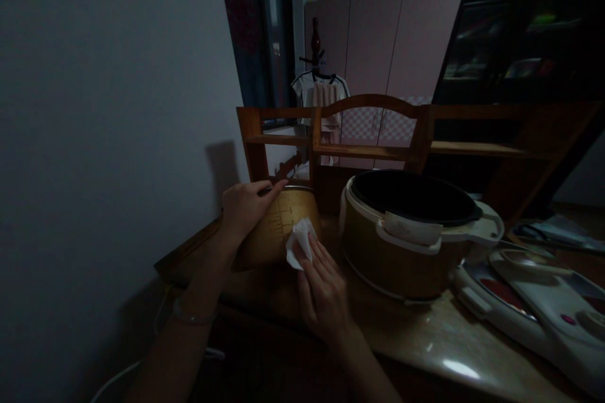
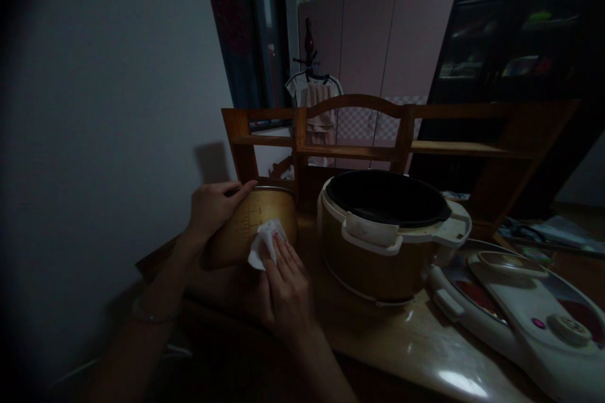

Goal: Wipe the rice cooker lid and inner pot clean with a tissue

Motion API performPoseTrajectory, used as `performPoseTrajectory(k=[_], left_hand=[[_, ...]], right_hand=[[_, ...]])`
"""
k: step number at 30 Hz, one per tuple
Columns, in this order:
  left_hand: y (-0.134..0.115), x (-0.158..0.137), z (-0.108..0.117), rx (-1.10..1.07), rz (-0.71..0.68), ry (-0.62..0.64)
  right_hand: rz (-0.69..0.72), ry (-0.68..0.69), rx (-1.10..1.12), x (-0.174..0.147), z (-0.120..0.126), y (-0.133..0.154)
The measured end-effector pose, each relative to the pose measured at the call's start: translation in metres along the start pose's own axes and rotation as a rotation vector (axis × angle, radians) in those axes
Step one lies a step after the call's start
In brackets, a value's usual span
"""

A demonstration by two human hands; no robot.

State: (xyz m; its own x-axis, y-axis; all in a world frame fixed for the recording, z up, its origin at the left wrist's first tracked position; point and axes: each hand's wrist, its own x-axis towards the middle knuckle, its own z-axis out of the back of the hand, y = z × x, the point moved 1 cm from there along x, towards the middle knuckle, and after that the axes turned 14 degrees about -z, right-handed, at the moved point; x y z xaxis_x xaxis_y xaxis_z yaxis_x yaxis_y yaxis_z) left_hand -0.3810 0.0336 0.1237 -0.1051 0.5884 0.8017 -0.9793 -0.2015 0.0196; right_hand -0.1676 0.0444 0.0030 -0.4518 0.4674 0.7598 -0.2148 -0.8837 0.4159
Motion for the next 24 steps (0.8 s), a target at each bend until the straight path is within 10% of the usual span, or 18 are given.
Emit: performPoseTrajectory(k=[9,20,24], left_hand=[[0.014,0.003,-0.002,-0.052,0.028,0.001],[0.025,-0.007,0.008,-0.206,0.009,0.002],[0.023,-0.012,0.011,-0.228,0.010,0.003]], right_hand=[[-0.040,0.026,0.054,-0.023,-0.005,-0.015],[-0.666,-0.233,0.454,-0.004,-0.011,-0.038],[-0.556,-0.216,0.456,0.025,-0.006,-0.022]])
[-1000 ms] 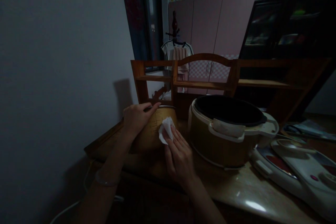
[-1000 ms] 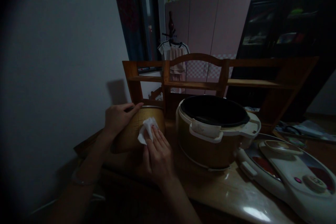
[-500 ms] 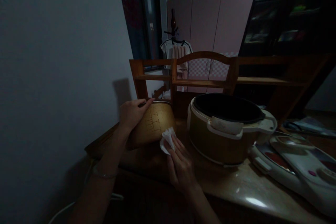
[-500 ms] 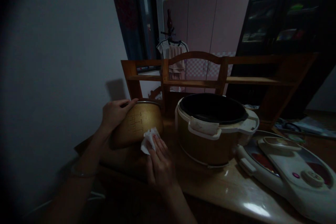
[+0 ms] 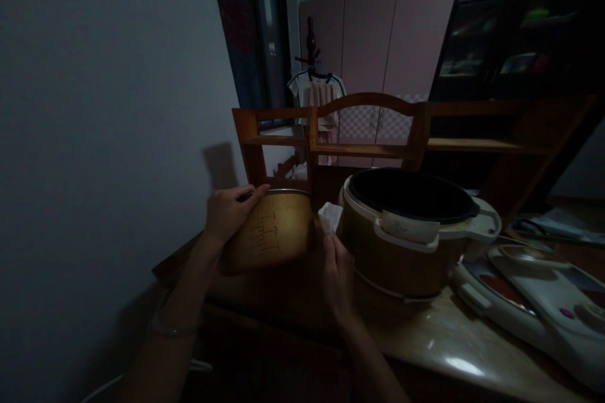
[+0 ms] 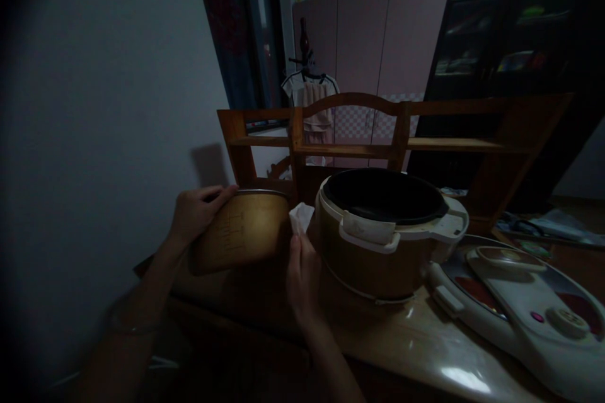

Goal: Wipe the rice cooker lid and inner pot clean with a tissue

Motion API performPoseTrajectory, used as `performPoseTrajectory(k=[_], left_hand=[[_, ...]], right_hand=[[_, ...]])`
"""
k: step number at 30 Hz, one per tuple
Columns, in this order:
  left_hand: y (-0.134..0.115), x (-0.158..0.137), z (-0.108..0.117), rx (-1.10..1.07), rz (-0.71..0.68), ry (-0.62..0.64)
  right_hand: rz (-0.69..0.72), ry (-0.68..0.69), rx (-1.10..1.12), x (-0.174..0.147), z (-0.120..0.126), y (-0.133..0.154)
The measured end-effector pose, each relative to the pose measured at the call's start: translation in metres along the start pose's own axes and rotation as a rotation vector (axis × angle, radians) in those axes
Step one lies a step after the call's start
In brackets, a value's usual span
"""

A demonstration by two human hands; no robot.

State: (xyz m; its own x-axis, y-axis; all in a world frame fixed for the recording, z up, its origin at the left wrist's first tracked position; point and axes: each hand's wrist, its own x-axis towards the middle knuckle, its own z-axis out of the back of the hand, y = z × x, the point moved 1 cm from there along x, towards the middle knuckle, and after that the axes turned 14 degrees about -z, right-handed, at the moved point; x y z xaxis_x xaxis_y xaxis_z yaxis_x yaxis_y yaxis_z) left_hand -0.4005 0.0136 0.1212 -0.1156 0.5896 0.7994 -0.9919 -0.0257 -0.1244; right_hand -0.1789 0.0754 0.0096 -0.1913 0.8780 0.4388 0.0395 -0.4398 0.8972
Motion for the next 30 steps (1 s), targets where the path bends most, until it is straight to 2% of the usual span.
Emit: performPoseTrajectory(k=[5,10,15,21,30], left_hand=[[-0.003,-0.002,0.000,0.002,0.003,0.010],[-0.002,-0.002,-0.001,-0.049,-0.034,0.026],[0.003,-0.004,-0.002,-0.101,-0.040,0.034],[0.003,-0.003,0.000,-0.176,-0.049,0.056],[0.006,-0.002,0.007,-0.181,-0.026,0.091]], right_hand=[[0.434,0.142,-0.252,0.008,-0.016,0.040],[0.638,0.262,-0.423,0.019,-0.028,0.059],[0.681,0.301,-0.445,0.023,-0.027,0.053],[0.694,0.299,-0.374,0.022,-0.017,0.045],[0.587,0.222,-0.298,0.022,-0.007,0.018]])
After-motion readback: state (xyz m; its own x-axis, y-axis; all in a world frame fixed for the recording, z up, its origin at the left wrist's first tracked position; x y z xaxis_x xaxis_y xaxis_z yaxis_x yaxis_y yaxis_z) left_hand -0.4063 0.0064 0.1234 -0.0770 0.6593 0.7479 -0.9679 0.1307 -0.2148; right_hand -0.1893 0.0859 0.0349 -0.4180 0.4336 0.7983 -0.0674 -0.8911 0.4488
